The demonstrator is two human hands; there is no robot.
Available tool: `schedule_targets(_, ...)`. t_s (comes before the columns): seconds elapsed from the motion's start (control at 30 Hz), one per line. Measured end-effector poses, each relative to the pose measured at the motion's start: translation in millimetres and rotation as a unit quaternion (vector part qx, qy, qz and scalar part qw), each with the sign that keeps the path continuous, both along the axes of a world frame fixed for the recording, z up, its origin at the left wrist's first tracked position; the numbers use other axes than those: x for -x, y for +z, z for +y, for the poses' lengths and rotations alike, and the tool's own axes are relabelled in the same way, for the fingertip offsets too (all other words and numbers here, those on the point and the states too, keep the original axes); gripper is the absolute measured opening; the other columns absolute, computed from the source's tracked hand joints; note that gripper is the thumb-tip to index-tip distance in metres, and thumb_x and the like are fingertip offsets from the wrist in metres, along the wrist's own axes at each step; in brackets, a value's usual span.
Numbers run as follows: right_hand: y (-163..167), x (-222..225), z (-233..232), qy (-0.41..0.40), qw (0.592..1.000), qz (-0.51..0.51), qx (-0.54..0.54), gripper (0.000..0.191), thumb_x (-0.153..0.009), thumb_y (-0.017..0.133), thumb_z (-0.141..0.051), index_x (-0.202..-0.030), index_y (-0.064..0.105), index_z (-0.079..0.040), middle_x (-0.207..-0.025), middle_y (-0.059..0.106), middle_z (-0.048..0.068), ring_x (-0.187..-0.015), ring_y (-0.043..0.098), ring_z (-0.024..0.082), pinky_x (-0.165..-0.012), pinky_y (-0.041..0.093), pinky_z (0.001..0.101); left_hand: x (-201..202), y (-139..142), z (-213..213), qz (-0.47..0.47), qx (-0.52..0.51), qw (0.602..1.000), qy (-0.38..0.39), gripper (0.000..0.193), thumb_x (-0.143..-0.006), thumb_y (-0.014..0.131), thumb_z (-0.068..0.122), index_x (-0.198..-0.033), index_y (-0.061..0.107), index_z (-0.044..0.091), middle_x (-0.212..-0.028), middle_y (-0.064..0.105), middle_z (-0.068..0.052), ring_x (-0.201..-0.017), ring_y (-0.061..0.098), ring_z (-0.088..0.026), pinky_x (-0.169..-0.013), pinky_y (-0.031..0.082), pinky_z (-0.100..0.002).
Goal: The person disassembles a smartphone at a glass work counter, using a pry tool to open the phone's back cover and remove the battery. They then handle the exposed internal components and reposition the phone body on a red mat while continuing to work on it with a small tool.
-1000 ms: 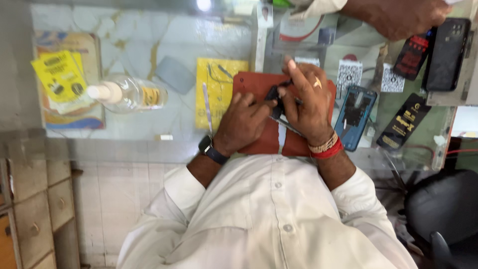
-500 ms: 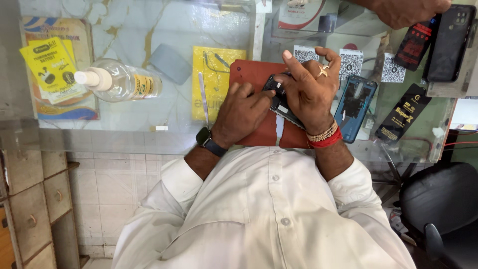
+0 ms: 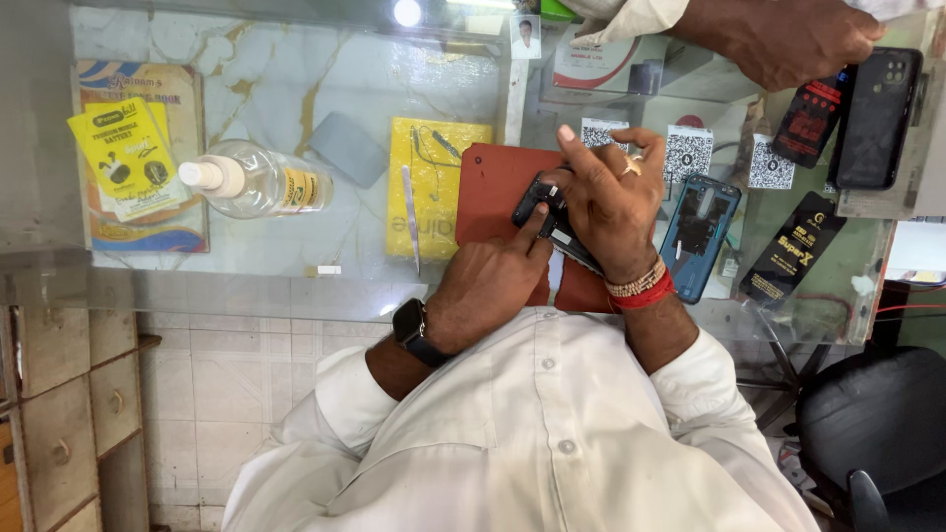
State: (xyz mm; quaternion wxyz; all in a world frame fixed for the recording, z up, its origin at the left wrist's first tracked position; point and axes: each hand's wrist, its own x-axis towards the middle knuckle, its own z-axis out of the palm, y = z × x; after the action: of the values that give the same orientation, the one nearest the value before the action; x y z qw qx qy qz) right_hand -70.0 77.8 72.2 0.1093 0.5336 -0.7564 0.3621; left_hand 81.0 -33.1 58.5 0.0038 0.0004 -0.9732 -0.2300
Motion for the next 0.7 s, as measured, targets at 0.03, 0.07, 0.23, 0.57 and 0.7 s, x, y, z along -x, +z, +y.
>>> schedule_targets(0.03, -0.5, 0.4, 0.1, -0.023, 1.0, 0.002, -0.013, 0.057, -0.09, 0.086, -0.01, -0.141, 0.061, -0.006, -0.087, 0.072, 0.002, -0.079, 0.066, 0.021, -0.101, 0.047, 0.0485, -0.5, 0.1, 0.0, -0.001, 0.005, 1.0, -0.002, 0.008, -0.087, 0.059, 0.011, -0.087, 0.063, 0.003, -0.142, 0.057, -0.028, -0.057, 0.071, -0.028, -0.047, 0.057, -0.042)
schedule_targets(0.07, -0.9, 0.7, 0.6, -0.046, 0.999, 0.005, -0.026, 0.062, -0.085, 0.091, -0.018, -0.138, 0.063, -0.005, -0.08, 0.07, 0.002, -0.073, 0.063, 0.023, -0.096, 0.047, 0.0487, -1.0, -0.2, -0.6, -0.001, 0.012, 1.0, -0.003, 0.008, -0.087, 0.059, 0.011, -0.085, 0.062, 0.003, -0.143, 0.057, -0.027, -0.058, 0.071, -0.028, -0.049, 0.057, -0.042)
schedule_targets(0.23, -1.0, 0.3, 4.5, 0.052, 0.995, -0.081, 0.005, 0.055, -0.099, 0.066, 0.007, -0.151, 0.051, -0.003, -0.123, 0.074, 0.007, -0.101, 0.071, 0.023, -0.108, 0.047, 0.043, -1.6, -4.6, 1.5, -0.005, 0.033, 0.999, -0.01, 0.01, -0.087, 0.059, 0.011, -0.087, 0.064, 0.002, -0.142, 0.057, -0.027, -0.059, 0.071, -0.027, -0.049, 0.057, -0.041)
schedule_targets(0.57, 3.5, 0.8, 5.1, 0.032, 0.999, -0.022, 0.03, 0.046, -0.101, 0.078, 0.003, -0.142, 0.065, -0.01, -0.105, 0.075, 0.002, -0.088, 0.069, 0.021, -0.099, 0.049, 0.0361, -11.7, 4.3, 2.9, -0.01, 0.048, 0.999, -0.019, 0.02, -0.088, 0.058, 0.01, -0.101, 0.069, 0.0, -0.141, 0.059, -0.025, -0.055, 0.071, -0.028, -0.044, 0.055, -0.04)
schedule_targets(0.7, 3.5, 0.5, 5.4, -0.013, 1.0, -0.011, -0.024, 0.054, -0.086, 0.085, -0.009, -0.137, 0.066, -0.005, -0.087, 0.067, 0.007, -0.076, 0.062, 0.025, -0.093, 0.044, 0.0453, -14.8, 6.0, 4.9, -0.003, 0.052, 0.999, -0.013, 0.026, -0.087, 0.058, 0.01, -0.107, 0.07, -0.002, -0.139, 0.06, -0.025, -0.06, 0.072, -0.028, -0.048, 0.056, -0.039)
